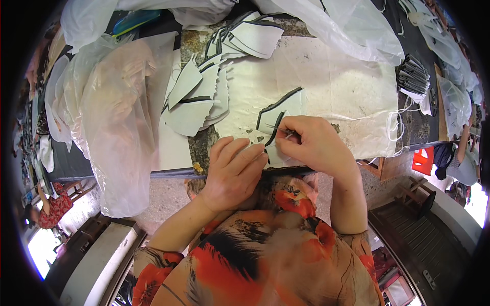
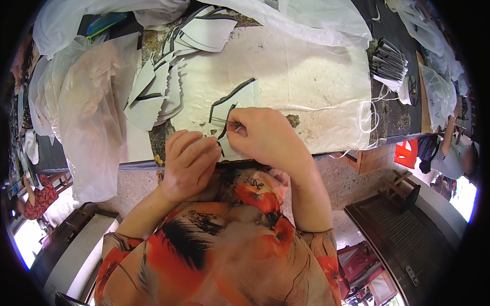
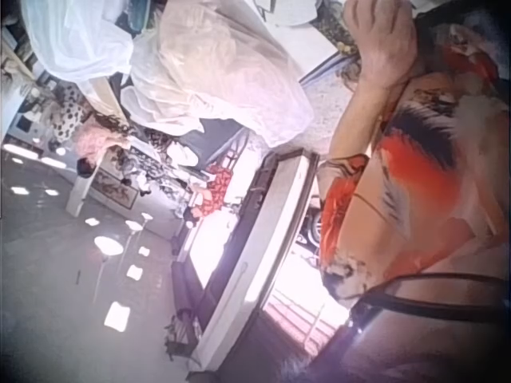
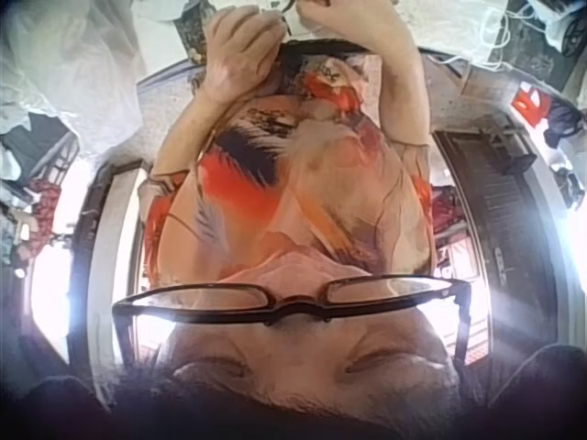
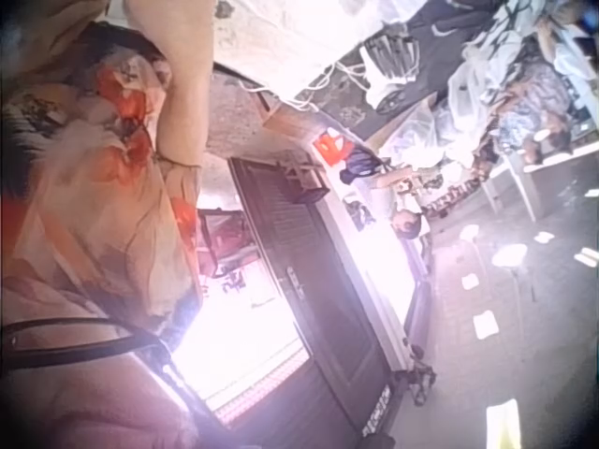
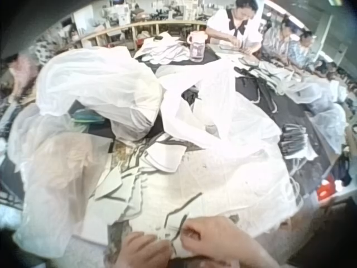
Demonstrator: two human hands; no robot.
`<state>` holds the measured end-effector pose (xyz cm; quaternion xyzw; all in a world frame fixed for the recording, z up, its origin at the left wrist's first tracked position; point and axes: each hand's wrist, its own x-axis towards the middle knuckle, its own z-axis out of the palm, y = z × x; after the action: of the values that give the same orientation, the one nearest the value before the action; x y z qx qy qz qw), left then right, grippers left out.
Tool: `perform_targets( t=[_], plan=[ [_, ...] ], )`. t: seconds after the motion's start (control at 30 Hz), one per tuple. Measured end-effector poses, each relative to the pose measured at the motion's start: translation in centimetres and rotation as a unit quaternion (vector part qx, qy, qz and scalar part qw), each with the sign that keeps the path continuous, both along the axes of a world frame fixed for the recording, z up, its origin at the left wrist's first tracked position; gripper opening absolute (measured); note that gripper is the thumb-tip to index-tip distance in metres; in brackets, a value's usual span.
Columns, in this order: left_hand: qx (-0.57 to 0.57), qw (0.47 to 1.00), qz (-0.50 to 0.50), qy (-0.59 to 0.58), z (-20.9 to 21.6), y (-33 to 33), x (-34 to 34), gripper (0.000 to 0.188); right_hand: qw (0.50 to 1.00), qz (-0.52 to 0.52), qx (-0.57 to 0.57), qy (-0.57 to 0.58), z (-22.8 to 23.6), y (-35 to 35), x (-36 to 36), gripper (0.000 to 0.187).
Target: Applying dark trim strips to fabric shoe upper components using a pointed tool for alignment.
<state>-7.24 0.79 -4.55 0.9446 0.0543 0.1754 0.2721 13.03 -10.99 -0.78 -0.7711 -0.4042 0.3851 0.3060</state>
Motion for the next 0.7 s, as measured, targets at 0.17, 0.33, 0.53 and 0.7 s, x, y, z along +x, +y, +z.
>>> perform_targets(
  t=[0.17,0.33,0.53,0.7],
  plan=[
    [-0.001,1.0,-0.005,-0.004,-0.3,0.03,-0.09,0.024,0.999,0.03,-0.033,-0.026,0.46,0.32,0.11,0.019],
    [0.0,1.0,-0.025,-0.009,-0.44,0.27,0.01,0.026,0.999,0.017,-0.003,-0.041,-0.33,0.09,-0.08,0.021],
    [0.036,0.998,-0.042,-0.021,-0.13,0.15,0.4,0.028,0.998,0.022,-0.007,-0.058,0.23,0.41,-0.33,0.018],
    [0.06,0.997,-0.056,-0.008,0.08,-0.04,0.55,0.03,0.995,0.033,0.001,-0.091,0.41,0.34,-0.57,0.017]
  ],
)
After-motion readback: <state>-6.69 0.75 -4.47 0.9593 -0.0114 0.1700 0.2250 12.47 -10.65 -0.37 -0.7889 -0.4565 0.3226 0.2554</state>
